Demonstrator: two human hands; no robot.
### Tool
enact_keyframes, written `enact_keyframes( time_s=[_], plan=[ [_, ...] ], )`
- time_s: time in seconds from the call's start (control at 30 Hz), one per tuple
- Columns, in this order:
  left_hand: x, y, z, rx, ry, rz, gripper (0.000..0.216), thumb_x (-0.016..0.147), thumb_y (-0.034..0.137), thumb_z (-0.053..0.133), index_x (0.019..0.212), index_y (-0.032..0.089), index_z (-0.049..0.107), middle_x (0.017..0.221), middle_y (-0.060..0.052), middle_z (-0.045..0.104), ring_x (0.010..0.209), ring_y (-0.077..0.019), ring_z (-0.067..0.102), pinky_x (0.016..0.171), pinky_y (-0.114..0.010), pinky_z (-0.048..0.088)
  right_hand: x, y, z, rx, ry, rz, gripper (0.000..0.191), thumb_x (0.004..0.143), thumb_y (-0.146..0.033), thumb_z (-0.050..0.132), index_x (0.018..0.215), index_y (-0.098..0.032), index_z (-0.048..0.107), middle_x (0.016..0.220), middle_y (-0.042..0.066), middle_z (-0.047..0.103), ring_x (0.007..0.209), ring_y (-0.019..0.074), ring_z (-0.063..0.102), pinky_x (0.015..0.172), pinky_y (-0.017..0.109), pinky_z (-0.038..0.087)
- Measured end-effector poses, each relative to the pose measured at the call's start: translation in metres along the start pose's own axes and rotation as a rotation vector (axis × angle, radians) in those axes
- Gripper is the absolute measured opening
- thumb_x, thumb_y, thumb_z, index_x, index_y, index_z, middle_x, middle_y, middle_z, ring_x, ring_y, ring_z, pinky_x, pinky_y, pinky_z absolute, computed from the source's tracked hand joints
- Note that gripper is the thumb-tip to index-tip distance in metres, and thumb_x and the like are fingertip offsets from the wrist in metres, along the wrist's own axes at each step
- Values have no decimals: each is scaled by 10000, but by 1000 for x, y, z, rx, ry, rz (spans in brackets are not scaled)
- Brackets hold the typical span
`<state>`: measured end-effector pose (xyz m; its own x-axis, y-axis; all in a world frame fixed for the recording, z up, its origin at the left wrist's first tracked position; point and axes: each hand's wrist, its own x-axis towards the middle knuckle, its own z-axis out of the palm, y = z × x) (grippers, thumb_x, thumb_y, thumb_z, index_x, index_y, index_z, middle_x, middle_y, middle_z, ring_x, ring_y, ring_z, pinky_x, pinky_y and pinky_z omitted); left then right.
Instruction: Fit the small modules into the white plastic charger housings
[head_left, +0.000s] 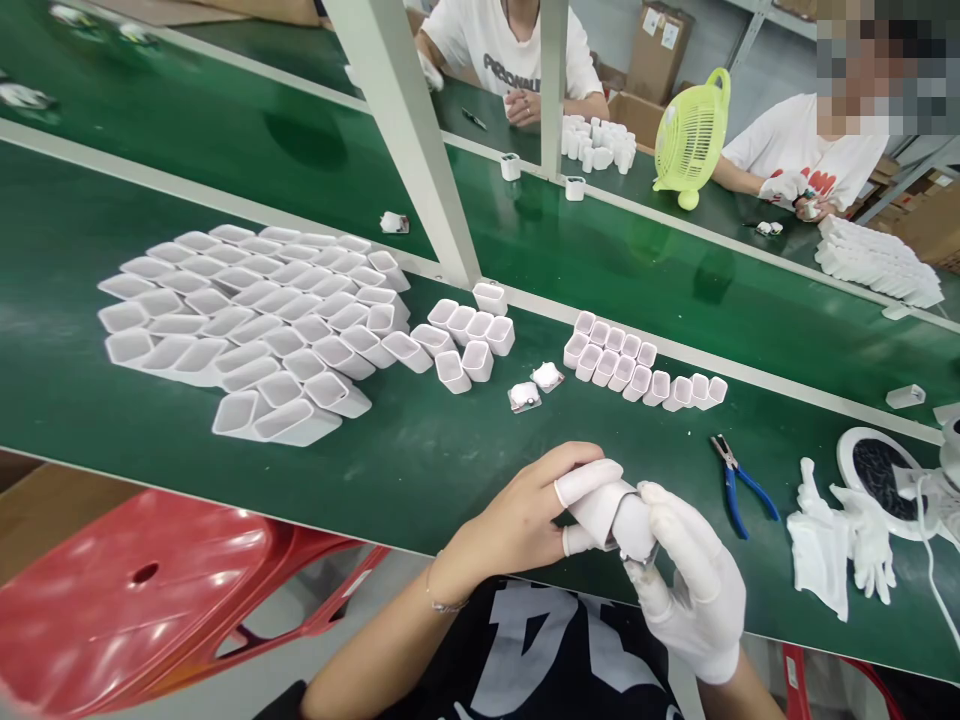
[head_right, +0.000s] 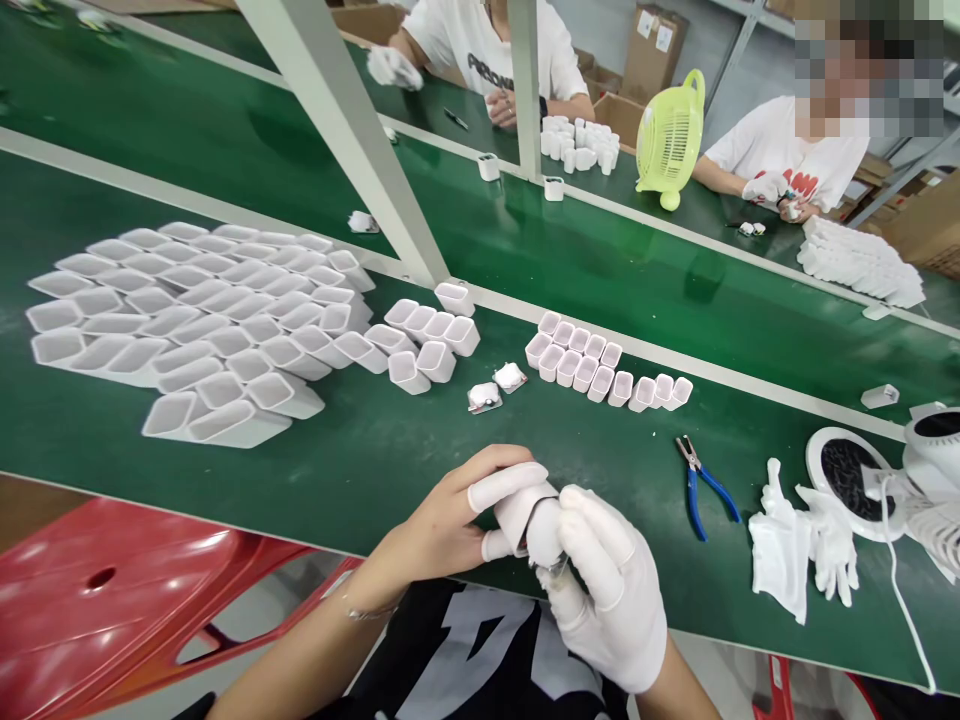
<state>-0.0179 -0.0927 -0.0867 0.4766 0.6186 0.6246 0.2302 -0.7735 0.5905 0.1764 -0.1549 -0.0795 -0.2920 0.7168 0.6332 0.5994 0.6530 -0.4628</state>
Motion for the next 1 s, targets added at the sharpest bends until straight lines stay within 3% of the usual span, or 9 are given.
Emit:
enact_keyframes(
  time_s=[0.1,0.17,0.27,0.33,0.53,0.8,0.87,1.0],
  plan=[
    [-1,-1,6,-36,12,8,363,929,301,534,1268,215,435,1061,-100,572,924,-175,594,754,-275,534,3,-1,0,164,-65,102,541,930,-350,538,1444,-347,367,1346,97,538,1192,275,564,933,467,536],
    [0,-2,11,-51,31,28,398,913,347,568,1268,217,443,1046,-94,603,901,-180,575,769,-303,517,8,-2,2,397,-108,349,575,926,-513,483,1456,-341,343,1431,95,458,1259,299,504,963,486,503],
    [2,-4,19,-22,57,41,448,861,425,633,1235,227,483,1028,-76,659,917,-207,523,807,-350,470,21,-1,5,722,-201,786,699,871,-568,546,1464,-263,335,1312,108,565,1215,291,534,963,455,489],
    [1,-6,22,-1,56,28,452,841,434,657,1217,235,507,1046,-69,672,958,-220,494,827,-360,440,29,3,7,832,-274,912,726,807,-545,643,1420,-231,412,1152,88,647,1126,276,580,949,432,484],
    [-1,-12,23,-34,21,15,412,836,407,676,1189,244,540,1048,-59,644,1006,-215,474,869,-360,395,35,16,4,971,-391,934,667,785,-445,697,1379,-258,457,1090,47,650,1029,230,593,910,395,482],
    [0,-9,21,83,-30,16,393,833,271,685,1205,250,557,1034,-49,686,955,-220,522,827,-369,362,29,11,17,841,-234,870,499,818,-404,641,1268,-256,484,1063,56,647,956,206,625,830,364,535],
    [-1,-10,22,56,-23,-9,434,824,316,699,1228,275,545,1037,-48,685,938,-223,536,813,-371,374,29,16,17,806,-243,827,502,822,-427,633,1272,-257,490,1104,62,644,1004,218,621,828,368,543],
    [-3,-17,25,-116,47,-64,509,815,478,669,1250,264,511,1060,-72,654,958,-229,578,842,-383,447,29,29,8,961,-411,775,629,828,-557,595,1357,-250,449,1295,109,573,1139,271,580,859,418,537]
  ],
)
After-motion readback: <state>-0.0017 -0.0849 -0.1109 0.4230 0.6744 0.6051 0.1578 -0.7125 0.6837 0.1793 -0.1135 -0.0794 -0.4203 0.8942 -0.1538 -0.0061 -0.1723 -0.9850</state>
